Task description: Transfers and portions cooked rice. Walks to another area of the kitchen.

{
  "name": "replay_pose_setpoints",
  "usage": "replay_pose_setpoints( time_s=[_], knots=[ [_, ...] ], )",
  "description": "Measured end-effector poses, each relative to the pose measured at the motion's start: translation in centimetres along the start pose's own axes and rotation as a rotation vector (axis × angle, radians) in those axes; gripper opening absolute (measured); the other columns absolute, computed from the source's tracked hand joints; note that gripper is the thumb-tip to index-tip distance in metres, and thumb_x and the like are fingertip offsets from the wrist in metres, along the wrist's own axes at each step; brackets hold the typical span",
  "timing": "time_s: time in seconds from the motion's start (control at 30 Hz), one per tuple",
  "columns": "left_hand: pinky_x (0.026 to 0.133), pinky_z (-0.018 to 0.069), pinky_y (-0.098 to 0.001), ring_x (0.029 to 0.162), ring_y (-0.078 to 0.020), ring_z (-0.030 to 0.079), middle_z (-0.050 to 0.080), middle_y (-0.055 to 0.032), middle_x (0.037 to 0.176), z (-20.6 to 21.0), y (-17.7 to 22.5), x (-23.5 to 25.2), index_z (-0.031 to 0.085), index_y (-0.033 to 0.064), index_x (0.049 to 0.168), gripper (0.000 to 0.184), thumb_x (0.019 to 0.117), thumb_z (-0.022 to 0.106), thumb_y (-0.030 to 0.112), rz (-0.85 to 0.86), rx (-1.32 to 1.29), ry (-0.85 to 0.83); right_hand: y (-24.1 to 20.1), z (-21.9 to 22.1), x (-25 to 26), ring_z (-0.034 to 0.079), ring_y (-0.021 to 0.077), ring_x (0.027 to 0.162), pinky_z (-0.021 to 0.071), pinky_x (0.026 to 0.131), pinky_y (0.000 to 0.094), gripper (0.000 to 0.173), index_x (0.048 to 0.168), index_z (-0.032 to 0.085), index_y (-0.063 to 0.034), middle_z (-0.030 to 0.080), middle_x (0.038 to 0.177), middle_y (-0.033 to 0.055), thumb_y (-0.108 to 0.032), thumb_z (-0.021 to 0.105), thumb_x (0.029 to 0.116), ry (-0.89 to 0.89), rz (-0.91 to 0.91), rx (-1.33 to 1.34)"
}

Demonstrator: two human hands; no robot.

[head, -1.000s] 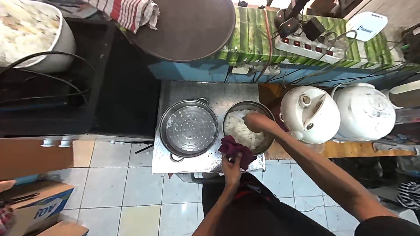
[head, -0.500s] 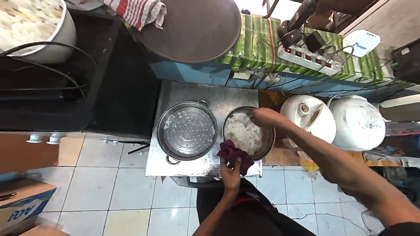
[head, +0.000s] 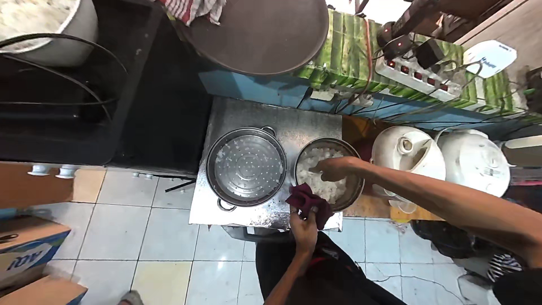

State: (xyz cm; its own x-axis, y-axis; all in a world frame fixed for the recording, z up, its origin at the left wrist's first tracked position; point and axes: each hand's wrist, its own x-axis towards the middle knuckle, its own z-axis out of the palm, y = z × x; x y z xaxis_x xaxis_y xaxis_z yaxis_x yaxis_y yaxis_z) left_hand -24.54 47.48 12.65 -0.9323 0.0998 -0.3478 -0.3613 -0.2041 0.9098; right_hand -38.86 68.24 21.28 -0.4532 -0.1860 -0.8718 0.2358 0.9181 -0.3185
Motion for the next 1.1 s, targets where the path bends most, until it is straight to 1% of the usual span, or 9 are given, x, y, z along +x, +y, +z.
replay_pose_setpoints(
  time_s=[0.2,0.4,0.53,0.63,0.77,0.83,0.93,1.0,1.1],
  knots=[
    [0.086,0.065,-0.0352,0.097,-0.0189,0.074,0.073,-0.0136,0.112,0.0,0.2,0.0,0.052,-0.0055,0.133,0.056,0.0839,0.079,-0.002,-0.026,0.027,0.002,-0.6,-0.1,-2.7,0.063,0.044,0.116,0.0473,0.098,0.0655,0.056,0.159,0.039,-0.0123,0.064,0.128,0.0258,-0.015,0.051,0.1039,0.07,-0.065,-0.091],
    [0.091,0.0634,-0.0355,0.103,-0.0182,0.072,0.071,-0.0137,0.117,-0.1,0.2,-0.4,0.048,-0.0045,0.139,0.062,0.0863,0.079,0.003,-0.036,0.012,-0.015,1.8,-2.9,-4.3,0.069,0.0404,0.101,0.0531,0.087,0.0643,0.031,0.13,0.066,-0.0088,0.072,0.106,0.0198,-0.014,0.056,0.1011,0.308,0.088,-0.197],
    [0.102,0.0558,-0.0336,0.118,-0.0163,0.064,0.061,-0.0164,0.132,0.6,0.8,-0.8,0.032,-0.0025,0.151,0.068,0.0957,0.069,0.008,-0.157,-0.002,-0.047,3.2,-2.1,-0.7,0.065,0.0448,0.11,0.0498,0.092,0.0679,0.032,0.128,0.063,0.0009,0.067,0.116,0.0257,-0.011,0.058,0.0992,0.224,0.158,-0.14],
    [0.101,0.0552,-0.0325,0.116,-0.0157,0.065,0.061,-0.0166,0.13,1.0,0.8,-1.2,0.033,-0.0047,0.148,0.061,0.0978,0.066,0.007,-0.167,-0.038,-0.022,3.1,-2.5,-0.4,0.063,0.0431,0.115,0.0467,0.099,0.0639,0.037,0.137,0.06,0.0027,0.065,0.124,0.0274,-0.012,0.052,0.105,0.062,0.066,-0.094],
    [0.096,0.0585,-0.0351,0.108,-0.0172,0.068,0.065,-0.0143,0.121,1.2,0.4,-1.3,0.041,-0.0039,0.141,0.051,0.097,0.065,0.002,-0.159,-0.113,0.006,3.4,-1.7,-0.2,0.056,0.0224,0.067,0.0495,0.062,0.0446,0.028,0.121,0.065,-0.0041,0.06,0.083,0.013,-0.024,0.051,0.107,-0.06,0.136,0.02],
    [0.096,0.0585,-0.0348,0.108,-0.0172,0.068,0.065,-0.0142,0.12,1.2,0.4,-1.2,0.043,-0.0038,0.14,0.049,0.0962,0.065,0.0,-0.162,-0.113,0.023,3.0,-1.0,-1.0,0.051,0.0177,0.062,0.0473,0.058,0.0395,0.029,0.122,0.063,-0.0052,0.055,0.078,0.0087,-0.026,0.049,0.1082,-0.124,0.152,0.124],
    [0.096,0.0579,-0.0349,0.109,-0.0175,0.067,0.065,-0.0151,0.12,1.2,0.4,-1.1,0.043,-0.0043,0.14,0.05,0.0952,0.066,0.0,-0.164,-0.104,0.013,4.1,-0.3,-2.3,0.056,0.0187,0.076,0.0496,0.069,0.0404,0.037,0.14,0.056,-0.0065,0.06,0.096,0.0118,-0.023,0.046,0.1094,-0.086,0.058,0.182],
    [0.097,0.0579,-0.0346,0.11,-0.0174,0.067,0.065,-0.0155,0.121,0.9,0.5,-1.0,0.043,-0.005,0.14,0.051,0.0956,0.066,0.002,-0.167,-0.087,-0.012,4.5,-0.9,-3.7,0.064,0.0342,0.103,0.0503,0.091,0.0564,0.041,0.148,0.052,-0.0062,0.066,0.119,0.023,-0.017,0.044,0.1088,0.059,-0.027,0.121],
    [0.094,0.0598,-0.0342,0.105,-0.0171,0.07,0.068,-0.0149,0.117,0.9,0.7,-1.1,0.046,-0.0054,0.137,0.047,0.0953,0.068,0.003,-0.148,-0.075,-0.007,4.5,-2.3,-6.6,0.069,0.0379,0.098,0.0534,0.087,0.0618,0.04,0.144,0.059,-0.0147,0.072,0.107,0.0191,-0.015,0.052,0.1048,0.279,0.018,-0.086]
  ],
)
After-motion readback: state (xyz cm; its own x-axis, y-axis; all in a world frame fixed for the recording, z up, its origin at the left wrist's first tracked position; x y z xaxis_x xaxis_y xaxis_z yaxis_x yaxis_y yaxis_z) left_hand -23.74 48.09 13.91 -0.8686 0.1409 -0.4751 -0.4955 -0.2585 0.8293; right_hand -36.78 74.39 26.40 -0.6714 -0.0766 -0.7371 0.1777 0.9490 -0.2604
